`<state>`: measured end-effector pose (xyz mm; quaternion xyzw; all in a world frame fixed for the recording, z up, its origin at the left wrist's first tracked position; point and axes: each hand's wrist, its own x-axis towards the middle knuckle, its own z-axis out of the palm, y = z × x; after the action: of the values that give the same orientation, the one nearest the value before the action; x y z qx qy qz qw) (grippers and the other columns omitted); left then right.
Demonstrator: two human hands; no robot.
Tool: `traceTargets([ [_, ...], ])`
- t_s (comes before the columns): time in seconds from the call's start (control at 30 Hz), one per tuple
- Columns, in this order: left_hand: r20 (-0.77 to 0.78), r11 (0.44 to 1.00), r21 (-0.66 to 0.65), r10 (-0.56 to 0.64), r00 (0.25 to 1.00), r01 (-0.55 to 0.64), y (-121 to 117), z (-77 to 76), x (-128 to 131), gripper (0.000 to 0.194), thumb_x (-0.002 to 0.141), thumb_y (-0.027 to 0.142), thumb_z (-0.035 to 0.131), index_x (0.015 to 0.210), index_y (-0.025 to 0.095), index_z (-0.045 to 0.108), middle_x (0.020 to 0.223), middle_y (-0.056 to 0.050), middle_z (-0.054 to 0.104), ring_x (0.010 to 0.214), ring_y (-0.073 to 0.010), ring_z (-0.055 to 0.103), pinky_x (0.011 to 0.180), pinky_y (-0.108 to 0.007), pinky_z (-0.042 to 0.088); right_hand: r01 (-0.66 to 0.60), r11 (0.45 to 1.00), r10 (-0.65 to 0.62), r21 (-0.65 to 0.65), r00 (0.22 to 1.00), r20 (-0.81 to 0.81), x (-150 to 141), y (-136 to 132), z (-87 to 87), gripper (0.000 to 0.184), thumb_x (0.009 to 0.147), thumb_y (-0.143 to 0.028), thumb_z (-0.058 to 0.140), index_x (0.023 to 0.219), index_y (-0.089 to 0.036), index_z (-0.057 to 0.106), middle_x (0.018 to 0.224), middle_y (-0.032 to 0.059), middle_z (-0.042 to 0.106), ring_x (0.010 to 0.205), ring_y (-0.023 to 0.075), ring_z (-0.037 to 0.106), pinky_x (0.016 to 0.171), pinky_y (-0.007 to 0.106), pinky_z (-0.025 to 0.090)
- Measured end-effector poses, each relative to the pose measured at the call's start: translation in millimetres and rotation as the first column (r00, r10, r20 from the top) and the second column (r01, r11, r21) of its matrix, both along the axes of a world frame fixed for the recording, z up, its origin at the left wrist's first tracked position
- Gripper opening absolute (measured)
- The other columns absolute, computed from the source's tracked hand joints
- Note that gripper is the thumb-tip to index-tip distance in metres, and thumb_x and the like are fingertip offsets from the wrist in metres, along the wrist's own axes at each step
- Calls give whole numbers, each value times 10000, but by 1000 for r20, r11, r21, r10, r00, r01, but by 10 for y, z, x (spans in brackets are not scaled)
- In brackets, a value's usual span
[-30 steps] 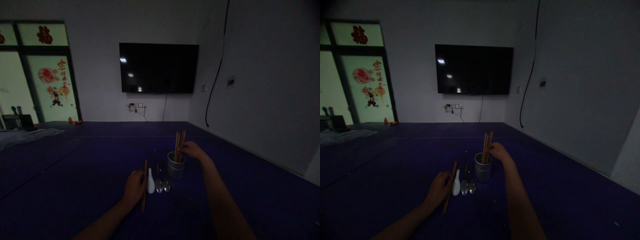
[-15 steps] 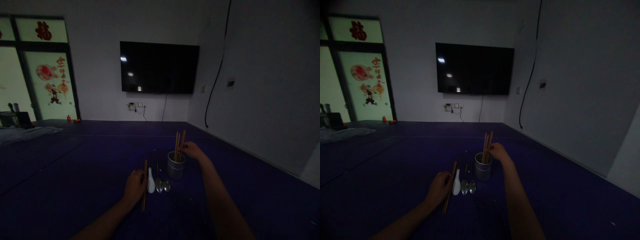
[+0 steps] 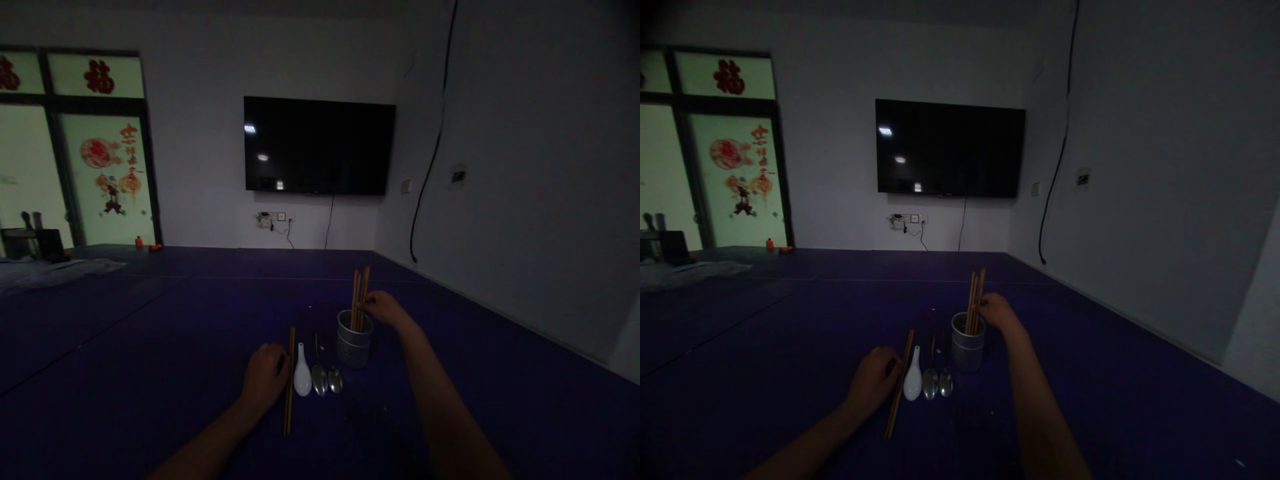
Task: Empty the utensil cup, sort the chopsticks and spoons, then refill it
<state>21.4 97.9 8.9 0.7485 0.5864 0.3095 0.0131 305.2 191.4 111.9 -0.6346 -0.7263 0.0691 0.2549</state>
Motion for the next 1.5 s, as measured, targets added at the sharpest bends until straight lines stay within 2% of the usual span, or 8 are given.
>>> traceTargets([
  [0.27,-27,999,-21,29,999,-29,-9,5,-43,238,862,214,399,768,162,612,829,-66,657,803,-183,576,706,-285,392,-23,999,24,-32,1000,19,-3,-3,-30,241,785,-320,578,683,-144,706,668,51,672,619,144,590,531,218,365],
  [0.53,-48,1000,8,10,999,-10,-21,2,-37,241,856,227,408,767,166,624,811,-65,657,786,-184,583,771,-311,389,-18,999,20,-33,998,59,4,-90,45,354,806,-421,543,639,-152,702,611,41,653,584,151,591,512,229,346],
  [0.6,-47,1000,10,4,999,-3,-15,-4,-35,245,858,236,407,771,165,625,807,-65,656,785,-183,583,744,-301,389,15,1000,-16,18,996,86,17,-150,117,342,804,-427,545,658,-168,715,648,57,676,625,170,616,527,237,355],
  [0.73,-55,1000,7,9,998,-9,-21,-4,-17,261,858,280,422,737,167,624,765,-61,648,760,-180,576,720,-292,382,133,957,-149,259,988,42,-11,-367,385,297,811,-396,525,778,-186,734,807,102,711,741,207,641,580,260,391],
  [0.87,-102,999,-40,9,995,-13,-43,17,12,280,849,297,429,702,164,627,736,-66,640,756,-187,574,698,-293,371,36,920,-1,389,996,-89,-166,-717,695,408,830,-483,463,687,-175,690,645,71,668,591,168,589,540,262,383],
  [1.03,-150,995,-94,5,989,-19,-45,36,21,289,845,289,419,698,157,630,754,-74,650,754,-190,575,684,-292,362,-173,930,246,323,948,-202,-412,-1104,878,447,832,-528,447,616,-175,614,521,14,575,477,113,504,488,242,362],
  [1.17,-153,992,-124,-21,988,2,-43,44,17,297,835,296,411,677,163,624,732,-60,645,737,-180,569,678,-284,362,-274,930,318,244,934,-163,-561,-1187,879,426,853,-483,452,603,-173,604,508,10,557,467,102,489,484,241,354],
  [1.5,-186,988,-156,-28,982,-2,-21,20,-4,216,780,267,467,677,168,629,701,-47,633,719,-173,571,655,-268,361,-337,929,337,152,941,28,-874,-1096,717,337,875,-363,477,658,-168,643,563,24,604,492,98,504,479,242,300],
])
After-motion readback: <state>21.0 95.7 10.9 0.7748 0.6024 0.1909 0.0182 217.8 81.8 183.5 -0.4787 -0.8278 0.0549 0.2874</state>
